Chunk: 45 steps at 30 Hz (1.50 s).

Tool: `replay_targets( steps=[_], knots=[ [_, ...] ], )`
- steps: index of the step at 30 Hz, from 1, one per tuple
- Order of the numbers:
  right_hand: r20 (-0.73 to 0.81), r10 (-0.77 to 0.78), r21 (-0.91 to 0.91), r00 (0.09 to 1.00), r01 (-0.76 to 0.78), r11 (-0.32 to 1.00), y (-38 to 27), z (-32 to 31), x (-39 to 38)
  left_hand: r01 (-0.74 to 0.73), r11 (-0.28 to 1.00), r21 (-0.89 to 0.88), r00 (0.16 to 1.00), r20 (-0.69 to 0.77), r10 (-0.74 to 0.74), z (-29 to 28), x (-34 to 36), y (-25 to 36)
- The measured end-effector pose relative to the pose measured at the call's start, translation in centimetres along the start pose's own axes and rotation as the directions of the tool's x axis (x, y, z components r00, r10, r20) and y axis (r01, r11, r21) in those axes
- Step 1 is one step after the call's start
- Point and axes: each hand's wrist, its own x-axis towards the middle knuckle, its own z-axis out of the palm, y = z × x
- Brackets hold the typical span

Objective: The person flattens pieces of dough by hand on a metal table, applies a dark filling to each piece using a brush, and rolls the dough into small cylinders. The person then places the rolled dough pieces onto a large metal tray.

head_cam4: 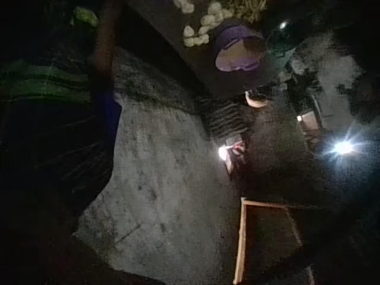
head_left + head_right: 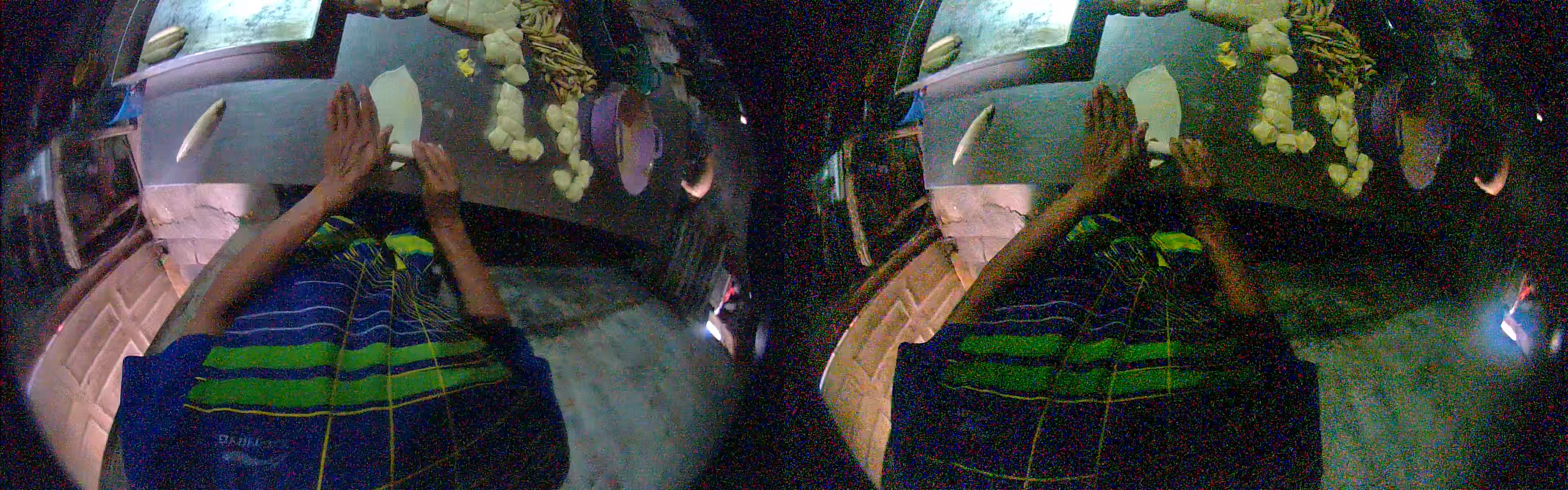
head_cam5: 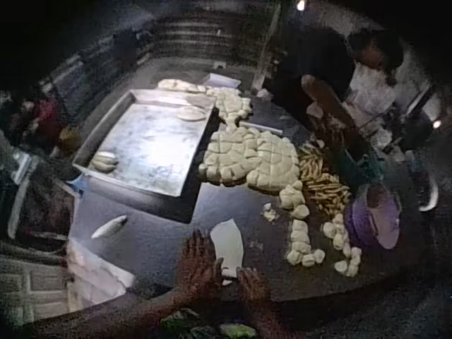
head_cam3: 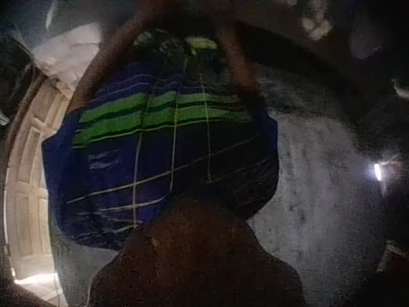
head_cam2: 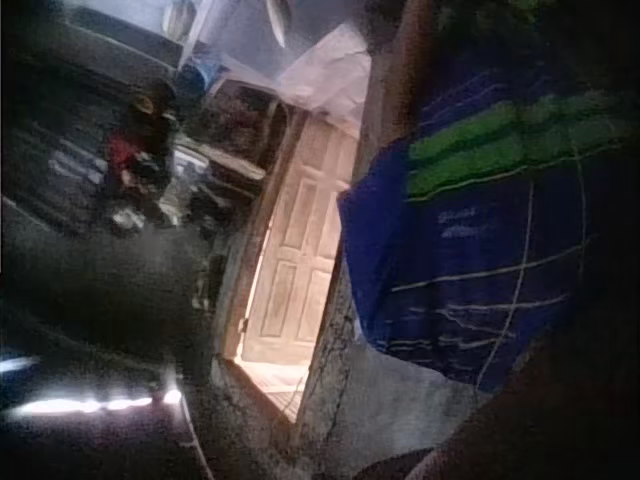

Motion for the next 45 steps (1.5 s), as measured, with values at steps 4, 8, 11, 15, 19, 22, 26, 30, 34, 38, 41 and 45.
replay_targets(
  steps=[4, 8, 11, 15, 19, 22, 26, 30, 34, 38, 41, 45],
  knots=[
    [0.070, 0.005, -0.068, 0.998, -0.001, 0.998, -0.7, -0.7, -2.6, -0.024, 1.000, -0.015, 0.999, 0.038, 0.024, -1.0, -3.4, 0.4],
    [0.062, 0.004, -0.005, 0.998, -0.004, 1.000, -0.5, -0.4, -4.8, -0.153, 0.987, 0.047, 0.980, 0.137, 0.145, -3.5, -6.6, 0.7],
    [0.068, -0.071, 0.051, 0.995, 0.068, 0.996, 0.9, -0.1, -5.2, -0.122, 0.967, -0.225, 0.992, 0.016, 0.129, -2.7, -7.1, 0.2],
    [-0.030, -0.006, -0.059, 1.000, 0.004, 0.998, 1.6, 1.1, -0.2, -0.115, 0.947, -0.299, 0.992, -0.083, 0.094, -2.9, -2.5, 0.2],
    [0.013, 0.028, -0.254, 1.000, -0.024, 0.967, 2.5, 2.0, 7.6, -0.086, 0.993, 0.084, 0.985, -0.146, 0.097, 1.1, 6.6, -0.7],
    [0.058, 0.052, -0.370, 0.997, -0.027, 0.929, 3.1, 1.7, 11.3, 0.036, 0.987, 0.154, 0.980, -0.198, -0.005, 2.0, 12.3, -1.7],
    [0.105, 0.049, -0.308, 0.993, -0.015, 0.951, 2.2, -0.1, 15.3, 0.015, 0.996, 0.087, 0.959, -0.284, 0.010, 2.8, 16.8, -3.9],
    [0.062, -0.077, -0.259, 0.995, 0.091, 0.961, 4.2, 1.3, 16.8, 0.036, 0.984, 0.174, 0.926, -0.376, 0.033, 3.0, 20.6, -5.2],
    [0.177, -0.040, -0.252, 0.983, 0.084, 0.964, 7.6, 2.2, 18.3, -0.004, 0.999, -0.034, 0.939, -0.345, -0.008, 1.7, 21.0, -3.2],
    [0.247, -0.131, -0.075, 0.960, 0.154, 0.985, 7.8, 2.4, 22.4, -0.087, 0.992, 0.093, 0.970, -0.219, 0.105, 4.0, 15.3, -7.3],
    [-0.033, -0.064, -0.019, 0.997, 0.063, 0.998, 5.6, -4.0, 23.4, -0.195, 0.979, 0.055, 0.946, -0.255, 0.202, 3.0, 13.4, -8.1],
    [-0.190, 0.384, -0.064, 0.904, -0.402, 0.913, 11.9, -17.3, 23.4, -0.137, 0.983, -0.119, 0.970, -0.215, 0.109, -1.9, 9.1, -7.6]
  ],
)
